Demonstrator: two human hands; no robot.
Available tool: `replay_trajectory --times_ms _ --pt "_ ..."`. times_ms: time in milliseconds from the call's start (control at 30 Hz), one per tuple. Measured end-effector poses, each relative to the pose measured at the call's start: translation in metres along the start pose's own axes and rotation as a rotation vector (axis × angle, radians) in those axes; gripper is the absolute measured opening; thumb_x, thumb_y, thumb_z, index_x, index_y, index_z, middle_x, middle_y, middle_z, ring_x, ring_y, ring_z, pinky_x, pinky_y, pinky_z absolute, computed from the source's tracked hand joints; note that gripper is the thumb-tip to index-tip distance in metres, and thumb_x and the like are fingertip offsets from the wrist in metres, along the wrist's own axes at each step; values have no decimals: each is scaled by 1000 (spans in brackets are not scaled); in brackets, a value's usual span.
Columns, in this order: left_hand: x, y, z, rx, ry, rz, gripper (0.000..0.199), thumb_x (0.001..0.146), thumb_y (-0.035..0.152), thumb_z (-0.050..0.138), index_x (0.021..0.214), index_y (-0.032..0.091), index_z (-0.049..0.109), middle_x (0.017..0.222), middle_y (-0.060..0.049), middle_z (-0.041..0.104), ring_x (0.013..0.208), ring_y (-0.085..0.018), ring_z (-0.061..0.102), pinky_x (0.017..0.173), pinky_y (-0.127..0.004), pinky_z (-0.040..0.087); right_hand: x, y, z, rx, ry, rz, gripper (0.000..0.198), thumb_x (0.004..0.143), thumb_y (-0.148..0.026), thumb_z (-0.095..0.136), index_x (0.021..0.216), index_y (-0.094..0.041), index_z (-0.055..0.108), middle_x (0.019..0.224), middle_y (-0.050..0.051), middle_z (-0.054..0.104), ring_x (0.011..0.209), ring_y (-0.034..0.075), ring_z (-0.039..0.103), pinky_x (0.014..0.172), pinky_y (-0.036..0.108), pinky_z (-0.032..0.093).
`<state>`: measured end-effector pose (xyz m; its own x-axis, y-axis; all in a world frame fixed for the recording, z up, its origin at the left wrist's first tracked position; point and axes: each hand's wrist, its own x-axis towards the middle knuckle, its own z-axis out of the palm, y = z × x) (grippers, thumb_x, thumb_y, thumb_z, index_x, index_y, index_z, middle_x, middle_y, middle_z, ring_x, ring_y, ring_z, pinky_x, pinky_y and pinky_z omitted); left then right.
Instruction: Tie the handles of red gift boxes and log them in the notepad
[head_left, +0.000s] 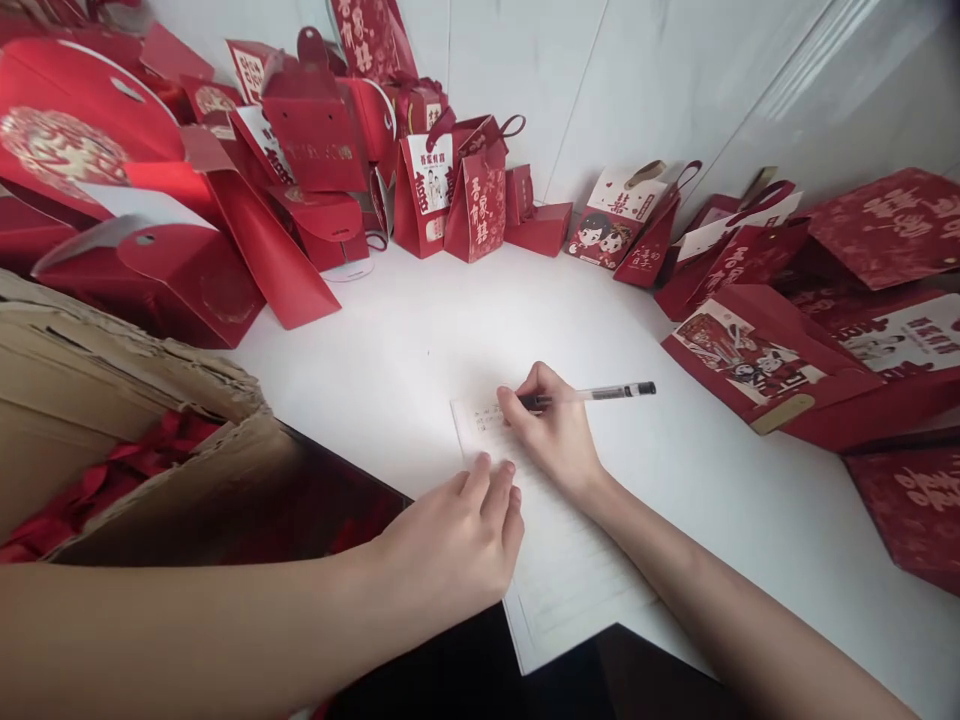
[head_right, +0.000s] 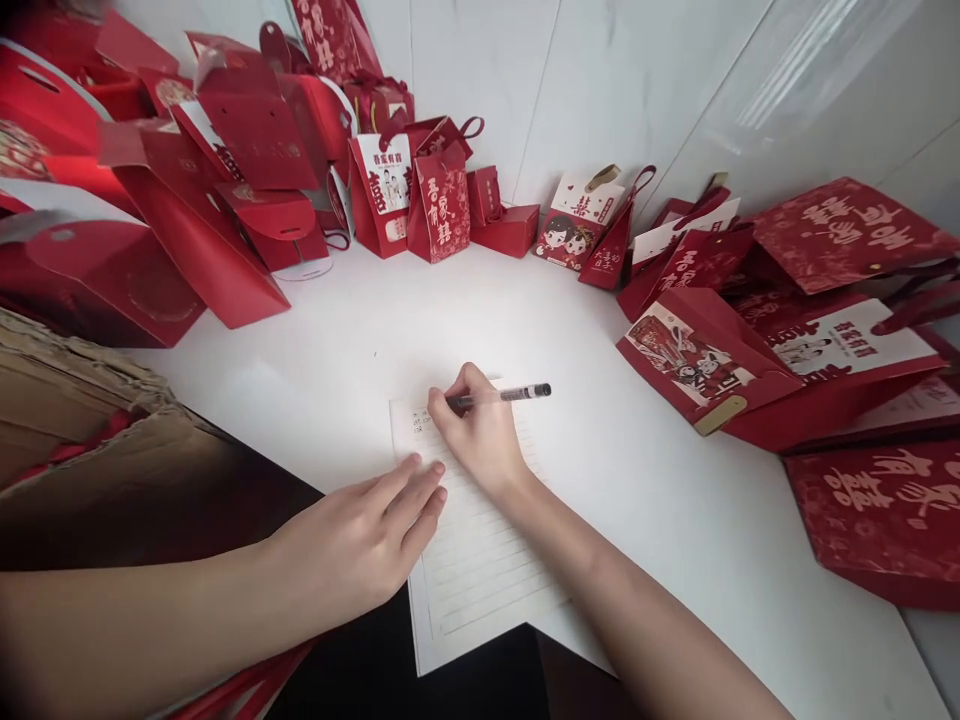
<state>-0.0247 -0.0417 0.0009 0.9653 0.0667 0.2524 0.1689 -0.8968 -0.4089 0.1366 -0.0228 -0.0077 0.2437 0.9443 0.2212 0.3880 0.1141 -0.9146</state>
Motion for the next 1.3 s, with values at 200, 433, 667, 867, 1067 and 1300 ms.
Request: replay_trajectory --times_ms 200,433,667,867,1067,1300 --pt "3 1 -1 -49 4 -38 34 74 20 57 102 2 62 106 -22 63 97 -30 61 80 -38 44 0 1 -1 -45 -74 21 30 79 -21 53 58 -19 32 47 -7 42 44 8 39 43 19 32" --pt "5 0 -5 -65 -60 -16 37 73 20 56 104 1 62 108 -21 63 100 -32 59 78 -38 45 -1 0 0 -105 -77 14 32 77 -19 52 54 -19 30 45 -7 37 42 8 37 40 20 27" --pt "7 1 -7 -68 -115 29 38 74 24 56 105 3 61 109 -20 62 99 -33 59 79 -42 45 -1 0 0 -140 -61 25 30 74 -16 50 53 -19 30 44 -8 34 42 7 34 41 20 27" --pt "6 1 -5 -92 -154 32 39 75 23 57 108 2 59 112 -21 61 103 -34 56 74 -40 45 0 0 1 -164 -76 6 31 74 -16 51 53 -19 28 44 -8 33 42 7 32 40 20 25" --pt "5 2 -5 -106 -105 -25 42 71 27 63 105 2 60 111 -23 61 100 -33 58 75 -39 43 1 -2 1 -105 -41 42 29 74 -15 50 53 -19 29 42 -8 37 39 7 35 39 18 29" --pt "6 1 -6 -98 -144 29 42 71 28 62 106 4 61 110 -20 62 103 -32 57 78 -40 45 0 0 1 -142 -41 24 30 74 -16 50 53 -19 30 44 -8 34 40 7 34 39 18 28"
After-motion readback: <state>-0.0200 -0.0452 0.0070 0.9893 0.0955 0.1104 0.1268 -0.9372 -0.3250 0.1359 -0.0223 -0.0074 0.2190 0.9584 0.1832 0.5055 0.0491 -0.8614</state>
